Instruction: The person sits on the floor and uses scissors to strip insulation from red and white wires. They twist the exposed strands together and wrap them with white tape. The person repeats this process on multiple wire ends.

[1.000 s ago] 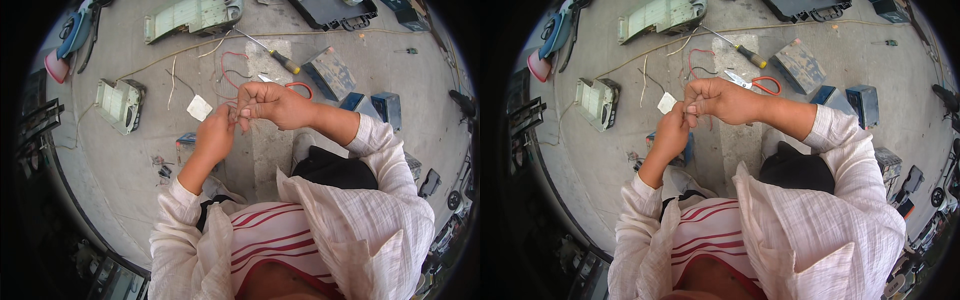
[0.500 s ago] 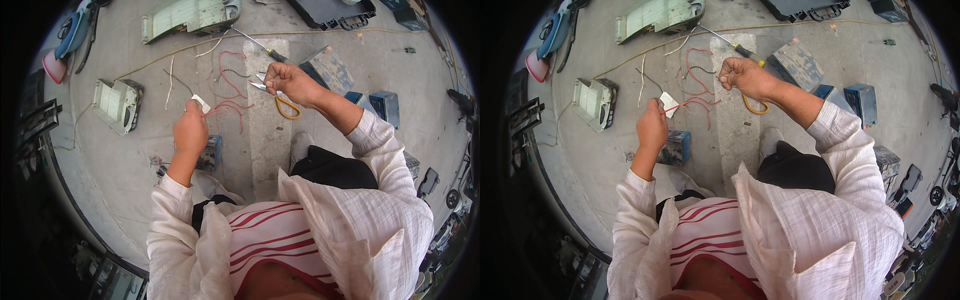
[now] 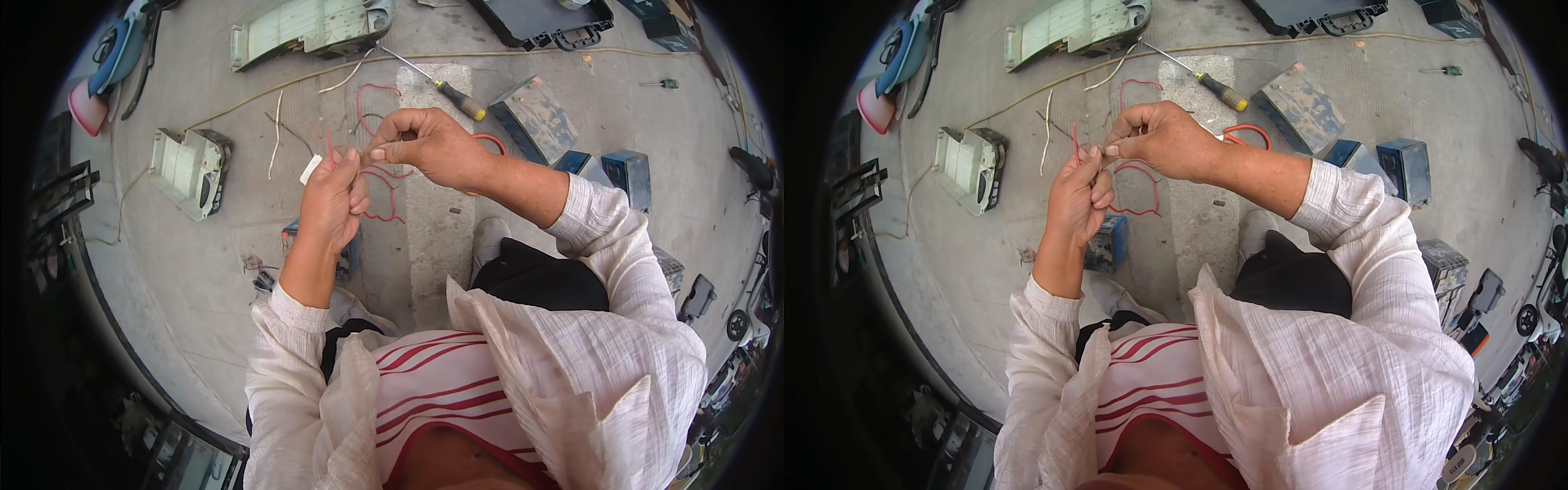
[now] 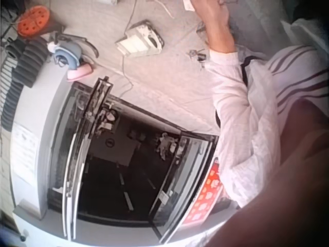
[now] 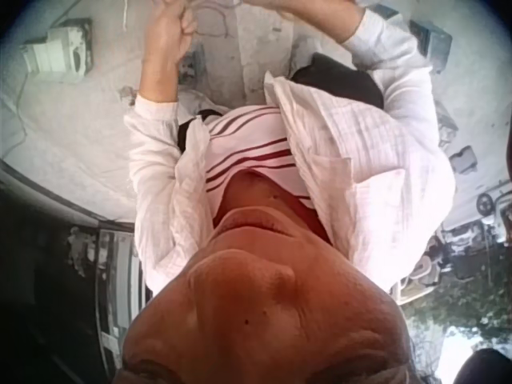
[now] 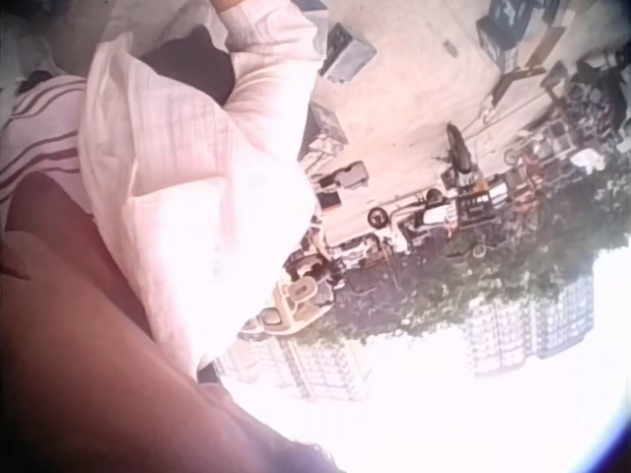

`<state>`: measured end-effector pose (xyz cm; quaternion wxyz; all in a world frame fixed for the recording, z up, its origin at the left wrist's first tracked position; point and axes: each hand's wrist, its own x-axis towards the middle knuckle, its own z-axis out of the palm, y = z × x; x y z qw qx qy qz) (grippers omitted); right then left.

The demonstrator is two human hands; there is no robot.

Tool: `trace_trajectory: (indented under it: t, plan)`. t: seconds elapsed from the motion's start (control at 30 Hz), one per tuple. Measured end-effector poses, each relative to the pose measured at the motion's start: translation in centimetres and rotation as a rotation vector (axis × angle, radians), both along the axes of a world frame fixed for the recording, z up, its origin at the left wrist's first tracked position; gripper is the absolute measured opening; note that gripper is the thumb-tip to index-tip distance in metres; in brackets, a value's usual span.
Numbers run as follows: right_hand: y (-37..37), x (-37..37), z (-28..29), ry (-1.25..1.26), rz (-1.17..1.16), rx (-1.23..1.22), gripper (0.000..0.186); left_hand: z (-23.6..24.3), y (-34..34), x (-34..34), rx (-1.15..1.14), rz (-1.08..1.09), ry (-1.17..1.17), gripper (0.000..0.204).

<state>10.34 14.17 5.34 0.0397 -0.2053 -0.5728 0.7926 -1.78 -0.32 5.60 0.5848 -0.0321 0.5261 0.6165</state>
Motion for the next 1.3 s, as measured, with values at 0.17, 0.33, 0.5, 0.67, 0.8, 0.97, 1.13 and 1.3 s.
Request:
trace_trajectory:
  t: [0.17,0.33,0.5,0.67,0.8,0.97,1.13,1.3]
  plan:
    - [-0.6,0.3,-0.3,-0.065,-0.114,-0.008,0.01,1.3,0.9,2.1,0.029,0.024,-0.036,0.014]
    - [-1.0,0.6,-1.0,-0.018,-0.114,0.145,0.011,1.4,1.2,2.6,-0.038,0.049,0.015,0.014]
    - [-1.0,0.8,-0.6,-0.003,-0.161,0.356,0.007,0.9,0.7,2.5,-0.01,0.036,0.026,0.012]
    - [-1.0,0.9,-0.7,0.043,-0.16,0.335,0.01,0.9,0.3,2.2,0.049,0.033,0.058,0.009]
    - [-1.3,0.8,-1.3,0.09,-0.152,-0.012,0.017,1.1,0.3,1.9,0.141,-0.004,0.07,0.011]
    - [-0.7,1.1,-0.8,0.108,-0.055,-0.109,0.028,1.2,0.0,1.8,0.207,-0.027,0.079,0.024]
    - [-0.7,1.3,0.1,0.136,-0.029,-0.21,0.03,1.6,0.1,1.6,0.204,-0.027,0.051,0.031]
    - [-0.7,1.4,0.1,0.117,-0.016,-0.191,0.026,1.6,0.2,1.2,0.183,-0.074,0.048,0.036]
